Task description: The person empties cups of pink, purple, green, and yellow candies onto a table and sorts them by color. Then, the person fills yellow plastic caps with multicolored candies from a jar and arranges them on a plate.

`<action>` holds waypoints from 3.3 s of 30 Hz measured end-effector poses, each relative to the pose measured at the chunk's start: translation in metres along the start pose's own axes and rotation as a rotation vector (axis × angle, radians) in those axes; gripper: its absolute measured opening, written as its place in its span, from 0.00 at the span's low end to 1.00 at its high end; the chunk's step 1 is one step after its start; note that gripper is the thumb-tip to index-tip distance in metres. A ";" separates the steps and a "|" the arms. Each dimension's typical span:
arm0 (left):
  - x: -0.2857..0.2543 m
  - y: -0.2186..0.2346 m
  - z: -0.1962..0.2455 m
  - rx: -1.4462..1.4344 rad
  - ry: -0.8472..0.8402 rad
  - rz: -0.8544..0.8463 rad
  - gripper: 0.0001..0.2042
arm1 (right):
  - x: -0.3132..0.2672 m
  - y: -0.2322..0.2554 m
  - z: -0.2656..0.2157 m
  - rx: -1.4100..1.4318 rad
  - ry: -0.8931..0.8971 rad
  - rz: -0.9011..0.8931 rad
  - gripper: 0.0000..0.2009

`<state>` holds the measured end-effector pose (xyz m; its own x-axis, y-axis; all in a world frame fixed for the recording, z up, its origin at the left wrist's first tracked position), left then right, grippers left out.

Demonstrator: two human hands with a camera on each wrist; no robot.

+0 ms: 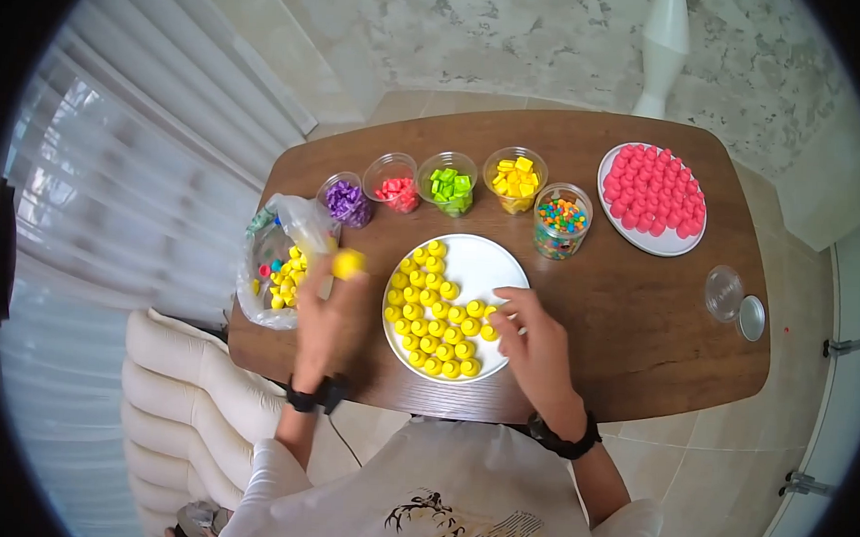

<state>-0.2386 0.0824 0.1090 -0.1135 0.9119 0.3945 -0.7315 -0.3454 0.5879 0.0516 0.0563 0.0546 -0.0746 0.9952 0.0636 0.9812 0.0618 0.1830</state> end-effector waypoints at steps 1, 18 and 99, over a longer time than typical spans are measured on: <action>0.008 0.023 -0.017 0.053 0.103 0.130 0.14 | -0.002 0.009 0.008 -0.014 -0.014 0.069 0.09; 0.001 -0.013 0.001 0.003 -0.169 -0.174 0.05 | -0.010 -0.006 0.013 -0.664 0.226 -0.062 0.08; -0.007 -0.049 0.053 -0.347 -0.092 -0.362 0.16 | 0.029 0.009 0.005 0.007 -0.048 -0.011 0.06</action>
<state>-0.1664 0.0810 0.1152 0.2368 0.9307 0.2788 -0.8950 0.0973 0.4354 0.0598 0.0857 0.0528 -0.0770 0.9969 0.0145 0.9815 0.0732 0.1767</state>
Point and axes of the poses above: each hand's wrist, its own x-axis towards the middle knuckle, its own y-axis out of the back of the hand, z = x × y, the point moved 4 cm from there along x, towards the middle knuckle, and after that the axes turned 1 degree about -x, right-handed, at the moved point
